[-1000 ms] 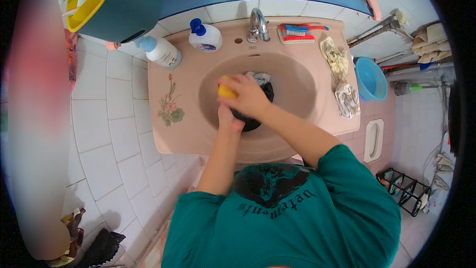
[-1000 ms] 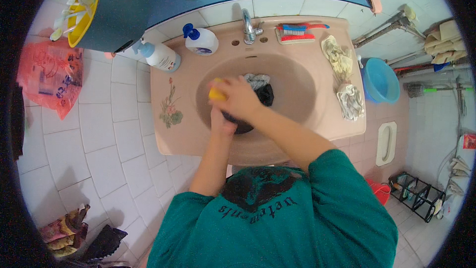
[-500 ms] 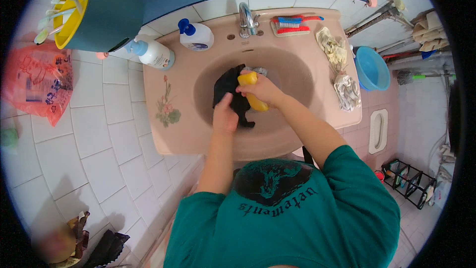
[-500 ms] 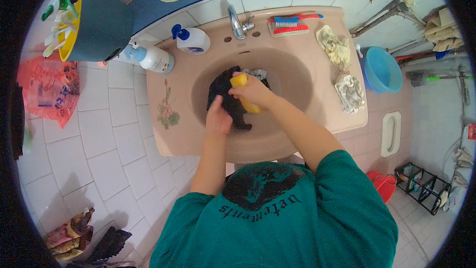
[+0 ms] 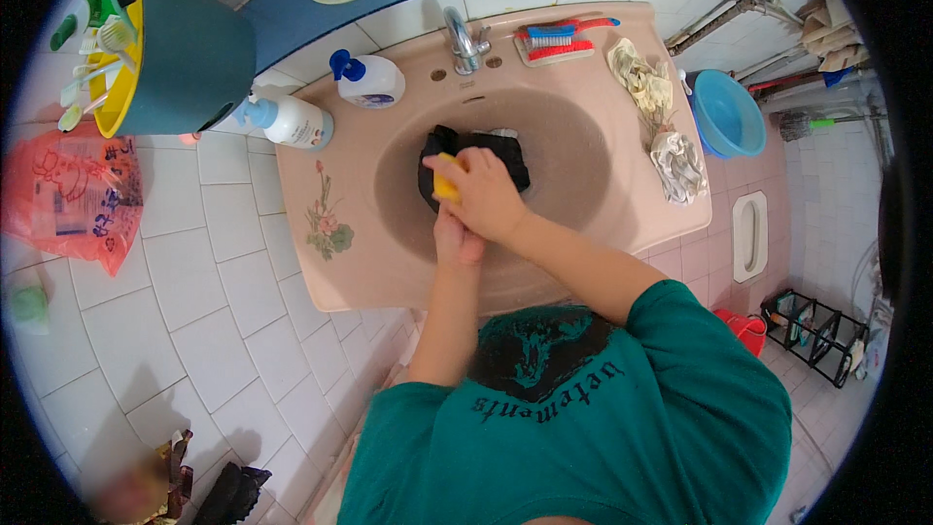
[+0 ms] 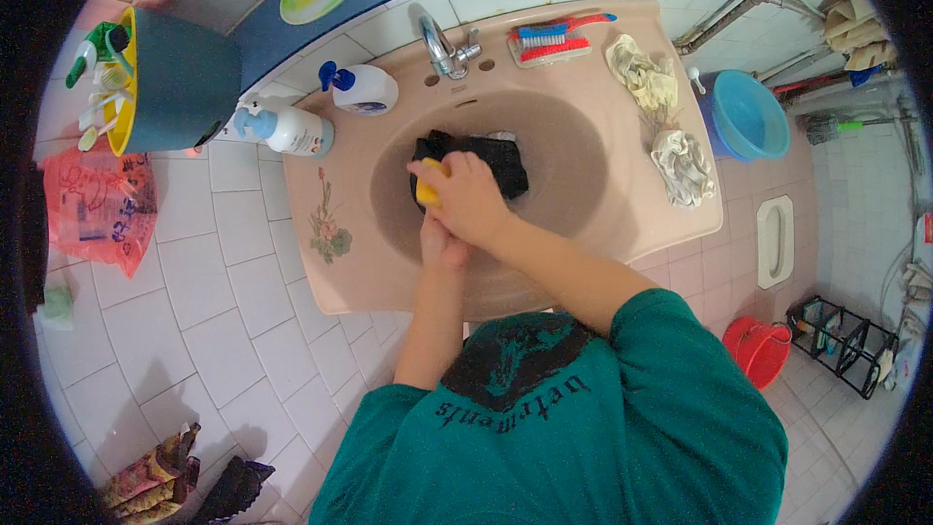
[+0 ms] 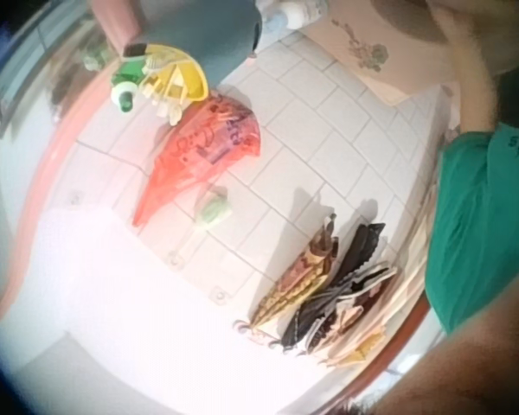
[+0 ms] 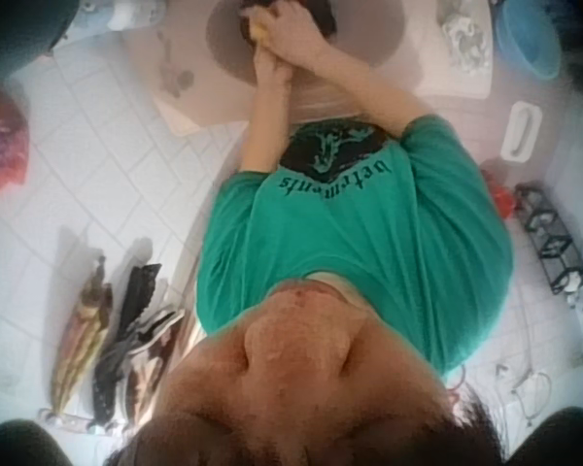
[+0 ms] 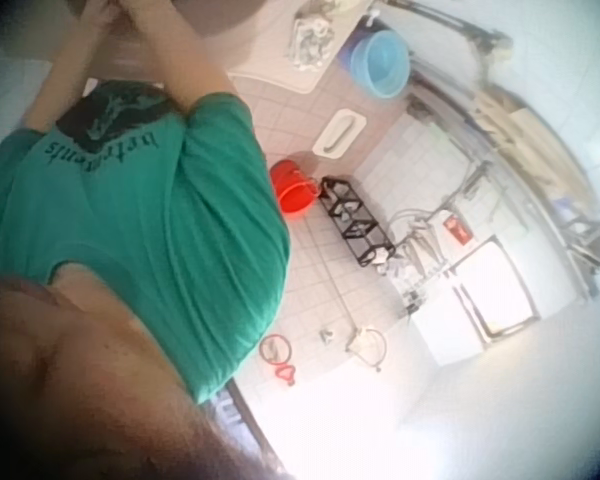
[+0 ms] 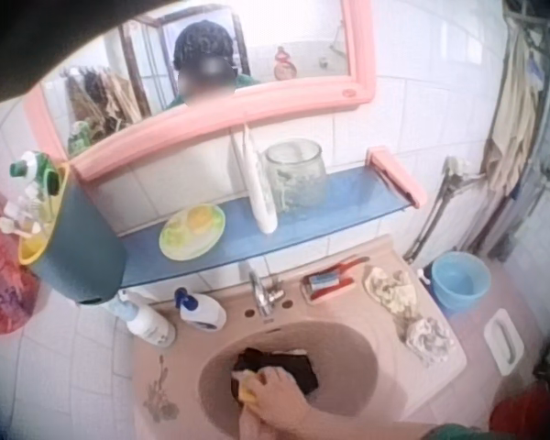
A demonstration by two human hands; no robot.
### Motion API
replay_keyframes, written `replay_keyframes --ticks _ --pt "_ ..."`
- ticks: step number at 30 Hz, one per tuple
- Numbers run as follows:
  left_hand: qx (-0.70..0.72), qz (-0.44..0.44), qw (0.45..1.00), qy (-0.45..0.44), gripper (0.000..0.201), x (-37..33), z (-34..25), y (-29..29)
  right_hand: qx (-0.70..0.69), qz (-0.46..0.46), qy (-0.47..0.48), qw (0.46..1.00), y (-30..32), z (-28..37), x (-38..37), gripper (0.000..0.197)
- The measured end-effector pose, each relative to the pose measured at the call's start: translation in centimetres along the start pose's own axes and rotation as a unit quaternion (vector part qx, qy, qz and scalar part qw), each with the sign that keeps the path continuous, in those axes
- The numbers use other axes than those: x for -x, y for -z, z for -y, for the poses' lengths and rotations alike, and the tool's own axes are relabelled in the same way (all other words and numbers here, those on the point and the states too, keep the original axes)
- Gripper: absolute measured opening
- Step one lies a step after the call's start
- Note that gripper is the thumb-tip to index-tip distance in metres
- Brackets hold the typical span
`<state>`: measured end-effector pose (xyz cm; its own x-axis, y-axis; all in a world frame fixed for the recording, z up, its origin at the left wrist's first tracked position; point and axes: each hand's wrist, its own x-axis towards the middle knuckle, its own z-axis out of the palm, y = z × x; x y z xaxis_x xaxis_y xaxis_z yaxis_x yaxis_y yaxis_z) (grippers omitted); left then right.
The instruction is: The person washes pieces of fabric in a sink by hand, using a bar of soap to scrub the material and rinsing it under a stream of water from the faucet.
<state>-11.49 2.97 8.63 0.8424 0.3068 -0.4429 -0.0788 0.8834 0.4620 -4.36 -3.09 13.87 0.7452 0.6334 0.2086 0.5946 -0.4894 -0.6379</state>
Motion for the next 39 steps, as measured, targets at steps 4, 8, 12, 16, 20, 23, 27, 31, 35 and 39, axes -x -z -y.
replay_keyframes --ticks 4,8,12,16,20,23,27,31,35,39 --pt "0.049 0.014 0.999 0.01 0.05 -0.5 -0.7 -0.4 -0.024 -0.018 0.149 0.988 0.5 0.1 0.0 0.047" --pt "0.145 0.029 0.988 0.048 0.047 -0.8 -1.1 -2.2 -0.097 0.048 0.032 0.994 0.0 -1.2 -1.5 0.043" --pt "0.14 0.018 0.989 0.042 0.046 -1.0 -1.6 -2.2 -0.475 0.185 -0.259 0.821 -1.2 -4.9 -1.6 0.044" --pt "0.115 -0.048 0.992 0.033 0.051 -0.5 -3.2 -4.9 -0.554 0.051 -0.325 0.765 -0.4 -2.8 2.4 0.045" --pt "0.008 0.009 1.0 0.0 0.045 -2.7 -1.1 3.0 -0.057 -0.004 0.008 0.998 2.1 1.4 2.8 0.054" --pt "0.032 0.036 0.999 -0.002 0.045 -2.5 -0.8 1.1 -0.026 0.067 0.113 0.991 3.7 2.2 0.8 0.053" --pt "0.071 0.045 0.996 0.016 0.042 -1.1 -1.9 -2.7 -0.106 0.031 0.032 0.993 2.6 1.0 -1.8 0.048" --pt "0.136 0.015 0.987 0.088 0.038 -0.3 -2.6 -3.9 -0.345 0.104 -0.139 0.923 0.6 -2.3 -2.2 0.037" --pt "0.15 -0.014 0.985 0.079 0.04 -0.2 -2.3 -3.2 -0.568 0.108 -0.314 0.753 0.7 -2.6 0.6 0.032" --pt "0.138 0.015 0.988 0.07 0.042 -1.6 -2.9 -0.3 -0.34 -0.038 -0.155 0.927 0.4 -0.4 3.6 0.039"
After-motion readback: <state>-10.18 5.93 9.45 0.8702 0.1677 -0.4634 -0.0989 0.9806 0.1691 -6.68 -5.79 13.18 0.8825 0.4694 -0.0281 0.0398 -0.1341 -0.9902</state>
